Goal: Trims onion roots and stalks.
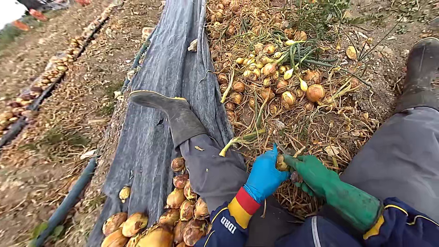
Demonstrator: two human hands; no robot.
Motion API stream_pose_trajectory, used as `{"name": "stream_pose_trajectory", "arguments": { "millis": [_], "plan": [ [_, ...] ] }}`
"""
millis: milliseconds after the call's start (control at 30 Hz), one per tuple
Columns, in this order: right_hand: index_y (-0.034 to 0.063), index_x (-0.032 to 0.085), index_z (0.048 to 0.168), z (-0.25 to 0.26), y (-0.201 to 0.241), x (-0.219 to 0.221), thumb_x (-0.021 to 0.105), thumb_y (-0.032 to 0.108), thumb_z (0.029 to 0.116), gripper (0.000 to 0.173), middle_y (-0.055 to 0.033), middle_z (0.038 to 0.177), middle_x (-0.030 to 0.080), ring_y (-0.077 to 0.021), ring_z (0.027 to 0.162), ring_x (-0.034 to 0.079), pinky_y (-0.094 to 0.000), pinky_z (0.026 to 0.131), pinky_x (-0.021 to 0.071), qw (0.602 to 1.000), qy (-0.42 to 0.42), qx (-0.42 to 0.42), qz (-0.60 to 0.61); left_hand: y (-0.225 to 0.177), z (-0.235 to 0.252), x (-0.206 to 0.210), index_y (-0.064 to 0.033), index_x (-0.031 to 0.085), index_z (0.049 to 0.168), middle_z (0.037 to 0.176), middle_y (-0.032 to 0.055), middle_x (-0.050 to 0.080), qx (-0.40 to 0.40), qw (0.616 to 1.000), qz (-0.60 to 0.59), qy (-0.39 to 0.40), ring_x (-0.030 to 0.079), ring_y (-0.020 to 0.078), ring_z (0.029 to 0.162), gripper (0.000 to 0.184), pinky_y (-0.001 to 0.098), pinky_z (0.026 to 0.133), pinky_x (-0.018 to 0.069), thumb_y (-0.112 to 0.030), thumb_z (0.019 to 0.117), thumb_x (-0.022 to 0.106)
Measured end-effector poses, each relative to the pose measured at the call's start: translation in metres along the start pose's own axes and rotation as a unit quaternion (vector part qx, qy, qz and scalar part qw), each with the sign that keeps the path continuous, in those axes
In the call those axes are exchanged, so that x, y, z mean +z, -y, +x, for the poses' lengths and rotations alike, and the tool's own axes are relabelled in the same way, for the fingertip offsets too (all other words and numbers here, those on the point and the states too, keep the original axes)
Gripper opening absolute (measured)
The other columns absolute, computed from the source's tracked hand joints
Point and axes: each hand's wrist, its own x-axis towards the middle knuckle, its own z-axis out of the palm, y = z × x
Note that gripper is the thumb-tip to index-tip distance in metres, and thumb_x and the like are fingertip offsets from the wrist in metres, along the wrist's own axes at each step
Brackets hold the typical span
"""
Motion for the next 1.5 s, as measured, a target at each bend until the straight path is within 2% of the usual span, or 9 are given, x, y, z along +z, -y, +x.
{"name": "stream_pose_trajectory", "arguments": {
  "millis": [167,233,333,500,667,900,1167,1367,1500],
  "plan": [
    [0.0094,0.07,0.097,-0.044,0.024,-0.011,0.049,0.072,0.0968,0.066,-0.0106,0.07,0.066,-0.0201,0.047,0.06,-0.0329,0.041,0.0524,0.988,0.044,-0.075,0.127,0.052,0.02,-0.018,-0.0183,0.06,0.144,0.115,0.0026,0.074,-0.09,0.983,-0.124,-0.097,0.07,0.0181,0.107,0.078,0.049,0.095,0.0581,-0.046,0.0756,0.085],
    [0.0106,0.07,0.103,-0.035,0.02,-0.016,0.054,0.071,0.0952,0.063,-0.0122,0.075,0.069,-0.0233,0.052,0.065,-0.0355,0.045,0.0564,0.986,-0.019,-0.098,0.132,0.054,0.019,-0.021,-0.0092,0.068,0.129,0.116,0.0099,0.074,-0.106,0.891,-0.43,-0.104,0.071,0.0228,0.108,0.046,0.0462,0.095,0.0599,-0.037,0.0926,0.075],
    [0.0141,0.065,0.11,-0.013,0.01,-0.009,0.07,0.064,0.0902,0.054,-0.0086,0.078,0.073,-0.0233,0.057,0.07,-0.0378,0.053,0.0614,0.989,-0.095,-0.098,0.059,0.02,0.016,-0.025,-0.013,0.048,0.148,0.141,0.0168,0.06,-0.133,0.676,-0.722,-0.063,0.061,0.0336,0.127,0.062,0.0529,0.106,0.0509,-0.056,0.1034,0.049],
    [0.0165,0.064,0.107,-0.01,0.005,0.014,0.073,0.07,0.0827,0.059,-0.0019,0.077,0.073,-0.019,0.059,0.071,-0.0379,0.056,0.0627,0.987,-0.12,-0.105,0.021,-0.031,0.008,-0.001,-0.0164,0.047,0.148,0.138,0.0184,0.061,-0.11,0.584,-0.802,-0.06,0.065,0.0345,0.12,0.071,0.0514,0.098,0.0547,-0.068,0.0999,0.043],
    [0.0159,0.066,0.11,-0.008,0.005,0.021,0.05,0.076,0.0943,0.064,-0.0049,0.077,0.071,-0.0218,0.055,0.068,-0.0387,0.051,0.0609,0.977,-0.149,-0.131,0.077,-0.047,0.008,0.023,-0.0099,0.06,0.132,0.107,0.0159,0.071,-0.131,0.607,-0.78,-0.076,0.07,0.0234,0.088,0.065,0.039,0.074,0.0586,-0.064,0.1028,0.04],
    [0.011,0.073,0.099,-0.004,0.006,0.026,0.048,0.069,0.0994,0.064,-0.011,0.071,0.067,-0.0246,0.047,0.06,-0.0387,0.041,0.0526,0.972,-0.109,-0.133,0.161,-0.029,0.005,0.021,-0.0091,0.055,0.142,0.13,0.02,0.066,-0.117,0.625,-0.766,-0.093,0.067,0.0328,0.116,0.058,0.0476,0.092,0.057,-0.053,0.1061,0.044],
    [0.0101,0.069,0.088,-0.015,0.03,0.037,0.044,0.071,0.0996,0.067,-0.0088,0.059,0.059,-0.0182,0.038,0.051,-0.0346,0.033,0.0466,0.98,0.02,-0.117,0.161,0.022,-0.047,-0.033,-0.0059,0.061,0.135,0.13,0.0195,0.065,-0.087,0.673,-0.694,-0.238,0.068,0.0343,0.113,0.051,0.0512,0.098,0.0571,-0.044,0.1015,0.061],
    [0.0122,0.074,0.1,0.014,0.02,-0.021,0.05,0.069,0.0981,0.062,-0.0113,0.073,0.067,-0.0213,0.045,0.057,-0.0365,0.039,0.0515,0.988,0.004,-0.137,0.074,0.124,-0.166,-0.114,-0.0101,0.074,0.124,0.128,0.0031,0.072,-0.149,0.814,-0.321,-0.461,0.067,0.0189,0.119,0.035,0.0433,0.101,0.0569,-0.035,0.1016,0.062],
    [0.0115,0.069,0.117,0.019,0.029,-0.051,0.06,0.055,0.1003,0.047,-0.0131,0.078,0.069,-0.0235,0.05,0.063,-0.0368,0.044,0.0559,0.994,-0.029,-0.105,0.028,0.115,-0.131,-0.138,-0.0095,0.072,0.129,0.126,0.0016,0.073,-0.052,0.859,-0.166,-0.482,0.066,0.0177,0.124,0.031,0.0414,0.106,0.0558,-0.02,0.1046,0.056]
  ]
}}
